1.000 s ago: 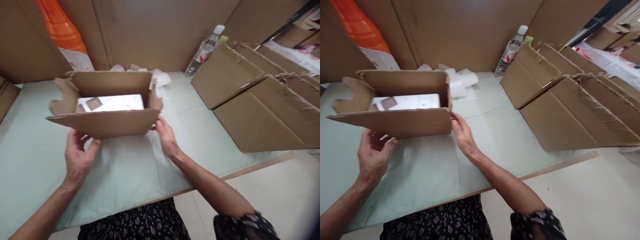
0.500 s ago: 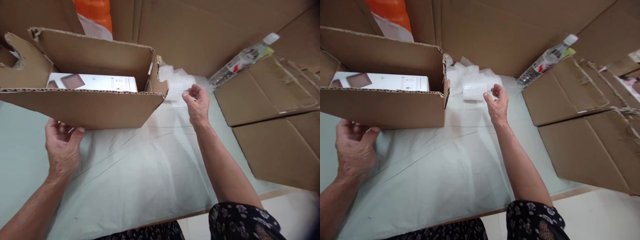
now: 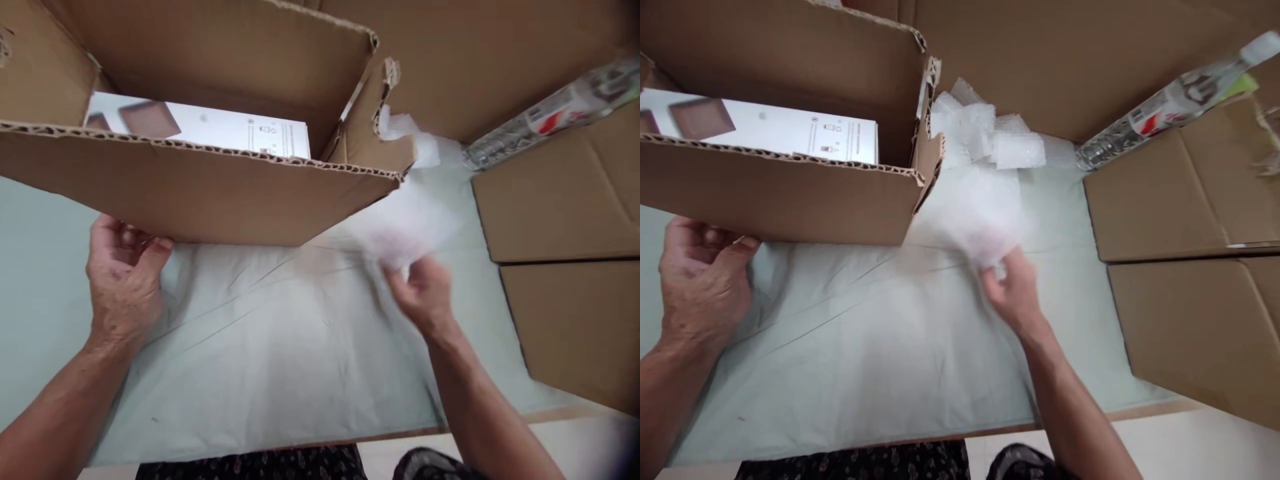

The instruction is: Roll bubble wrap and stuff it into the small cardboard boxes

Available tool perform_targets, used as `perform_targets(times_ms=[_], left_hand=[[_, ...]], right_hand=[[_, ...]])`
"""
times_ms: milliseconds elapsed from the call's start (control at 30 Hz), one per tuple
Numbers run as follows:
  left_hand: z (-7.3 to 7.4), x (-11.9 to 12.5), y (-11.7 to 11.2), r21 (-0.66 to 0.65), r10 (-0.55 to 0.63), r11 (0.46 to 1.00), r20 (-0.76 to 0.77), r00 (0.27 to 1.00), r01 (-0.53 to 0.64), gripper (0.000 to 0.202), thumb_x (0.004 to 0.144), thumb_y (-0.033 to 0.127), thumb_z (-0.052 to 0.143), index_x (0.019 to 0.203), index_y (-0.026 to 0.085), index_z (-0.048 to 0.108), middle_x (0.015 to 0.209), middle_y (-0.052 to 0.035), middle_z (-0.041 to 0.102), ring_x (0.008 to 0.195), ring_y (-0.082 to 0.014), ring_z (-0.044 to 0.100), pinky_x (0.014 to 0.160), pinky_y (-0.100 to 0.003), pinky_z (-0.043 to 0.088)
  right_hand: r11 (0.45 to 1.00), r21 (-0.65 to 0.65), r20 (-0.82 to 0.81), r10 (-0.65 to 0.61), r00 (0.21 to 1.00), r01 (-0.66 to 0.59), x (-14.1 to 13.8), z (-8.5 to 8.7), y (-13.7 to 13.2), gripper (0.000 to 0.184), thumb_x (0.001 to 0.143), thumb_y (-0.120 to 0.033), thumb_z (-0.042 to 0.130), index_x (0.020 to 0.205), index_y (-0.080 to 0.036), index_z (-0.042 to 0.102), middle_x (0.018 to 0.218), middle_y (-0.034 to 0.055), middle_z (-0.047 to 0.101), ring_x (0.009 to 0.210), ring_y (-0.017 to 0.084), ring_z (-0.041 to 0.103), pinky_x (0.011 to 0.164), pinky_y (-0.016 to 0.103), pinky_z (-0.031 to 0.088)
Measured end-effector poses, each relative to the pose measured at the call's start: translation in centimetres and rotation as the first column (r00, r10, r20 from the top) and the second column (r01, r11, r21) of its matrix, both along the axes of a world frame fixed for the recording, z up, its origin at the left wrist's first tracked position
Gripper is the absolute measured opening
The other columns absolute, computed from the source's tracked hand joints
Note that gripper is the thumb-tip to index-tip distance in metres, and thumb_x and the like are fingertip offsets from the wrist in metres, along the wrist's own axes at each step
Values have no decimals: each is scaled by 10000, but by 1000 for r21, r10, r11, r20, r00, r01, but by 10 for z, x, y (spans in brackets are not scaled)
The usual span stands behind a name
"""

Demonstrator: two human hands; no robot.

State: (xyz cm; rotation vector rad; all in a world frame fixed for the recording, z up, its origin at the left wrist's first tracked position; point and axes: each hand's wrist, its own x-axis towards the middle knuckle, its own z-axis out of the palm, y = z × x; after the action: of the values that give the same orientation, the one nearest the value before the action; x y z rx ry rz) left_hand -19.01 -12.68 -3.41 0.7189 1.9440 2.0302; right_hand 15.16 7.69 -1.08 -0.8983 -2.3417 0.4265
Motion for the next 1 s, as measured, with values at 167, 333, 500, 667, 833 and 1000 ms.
perform_targets(times_ms=[167,333,500,667,833,1000], left_hand=[[2,2,2,-10,2,1000,5,1000,-2,557,636,123,723,1165,175,556,958,9,583,871,-98,555,819,-248,497],[6,8,3,-61,46,997,-1,999,-46,523,671,121,713,1177,145,581,1046,-26,665,952,-119,620,873,-285,513],[14,5,-1,-170,124,976,-70,990,-134,365,703,171,759,1059,135,689,934,-5,689,834,-108,620,761,-262,513],[18,0,-13,-188,148,968,-102,984,-165,327,695,156,759,1022,146,756,786,27,668,662,-81,600,661,-245,489],[16,6,-15,-96,30,995,-46,998,-35,404,693,130,754,1095,161,720,857,9,705,800,-149,707,857,-360,590],[11,5,-13,2,-62,998,52,997,62,499,689,108,740,1176,150,645,881,9,686,869,-157,706,924,-396,584]], right_hand=[[967,-144,228,241,944,-212,44,4,-60,354,950,-95,488,1200,-248,686,1372,59,686,1353,275,597,1094,490,518],[949,-314,-16,-45,999,38,22,28,-64,231,975,-202,575,1149,-269,711,1177,40,757,1099,211,725,954,392,598],[833,-531,-167,75,983,-154,-59,29,-56,487,918,-308,631,1398,-254,567,1446,94,610,1136,242,697,866,402,622],[779,-583,-213,130,968,-233,-98,14,-51,587,891,-384,647,1452,-273,511,1429,83,621,1183,265,648,929,455,603],[759,-584,-294,130,947,-286,-106,-1,-40,654,886,-467,669,1486,-281,488,1459,72,599,1321,283,580,1085,499,528],[793,-550,-286,116,951,-262,-101,1,-31,594,881,-468,703,1432,-299,559,1520,63,556,1354,292,569,1086,509,531]])
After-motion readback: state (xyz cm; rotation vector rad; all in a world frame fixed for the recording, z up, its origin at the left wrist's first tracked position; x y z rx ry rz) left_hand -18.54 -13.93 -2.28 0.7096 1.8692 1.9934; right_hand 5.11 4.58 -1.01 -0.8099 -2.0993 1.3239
